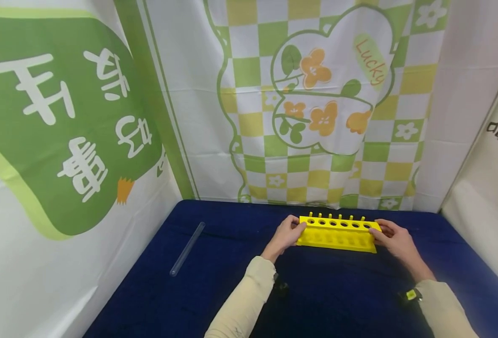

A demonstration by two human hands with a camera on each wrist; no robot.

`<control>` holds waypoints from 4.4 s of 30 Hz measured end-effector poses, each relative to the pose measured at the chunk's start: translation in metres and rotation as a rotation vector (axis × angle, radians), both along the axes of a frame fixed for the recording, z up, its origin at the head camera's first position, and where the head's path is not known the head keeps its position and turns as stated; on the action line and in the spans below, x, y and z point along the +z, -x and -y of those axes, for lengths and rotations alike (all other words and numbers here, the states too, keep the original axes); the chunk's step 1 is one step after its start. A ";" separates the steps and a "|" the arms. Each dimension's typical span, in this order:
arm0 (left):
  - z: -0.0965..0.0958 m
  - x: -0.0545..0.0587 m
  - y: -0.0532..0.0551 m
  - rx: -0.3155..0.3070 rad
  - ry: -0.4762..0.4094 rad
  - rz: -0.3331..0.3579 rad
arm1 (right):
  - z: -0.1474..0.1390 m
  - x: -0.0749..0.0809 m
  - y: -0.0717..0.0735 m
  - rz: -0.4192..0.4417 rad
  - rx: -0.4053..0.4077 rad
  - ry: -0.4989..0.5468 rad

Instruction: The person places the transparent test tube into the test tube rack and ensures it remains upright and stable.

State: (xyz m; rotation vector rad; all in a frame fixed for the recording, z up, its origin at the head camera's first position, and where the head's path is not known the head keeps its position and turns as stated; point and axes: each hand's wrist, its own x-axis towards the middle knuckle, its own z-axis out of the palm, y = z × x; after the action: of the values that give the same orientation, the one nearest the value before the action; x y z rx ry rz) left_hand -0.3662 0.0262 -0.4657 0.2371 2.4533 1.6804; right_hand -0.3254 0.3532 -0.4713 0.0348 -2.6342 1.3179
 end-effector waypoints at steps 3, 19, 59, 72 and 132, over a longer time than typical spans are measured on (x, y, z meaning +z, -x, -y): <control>0.003 0.000 0.001 0.002 -0.006 -0.001 | 0.003 0.000 0.001 -0.006 0.001 0.004; 0.017 -0.003 0.001 -0.007 -0.003 -0.020 | 0.016 0.002 0.003 -0.012 0.014 -0.009; 0.050 -0.004 0.001 0.011 -0.001 -0.026 | 0.046 0.001 0.009 0.009 0.031 -0.005; 0.057 0.001 0.001 0.011 -0.001 -0.012 | 0.054 0.003 0.008 -0.010 0.031 -0.006; 0.085 0.000 -0.002 0.048 -0.025 0.024 | 0.077 0.000 0.013 0.011 0.080 0.005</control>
State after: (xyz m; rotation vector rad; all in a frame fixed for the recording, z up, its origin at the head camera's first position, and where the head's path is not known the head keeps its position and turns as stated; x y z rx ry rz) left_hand -0.3642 -0.0589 -0.4652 0.1616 2.4413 1.7233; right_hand -0.3382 0.2758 -0.4716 0.1341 -2.6642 1.3526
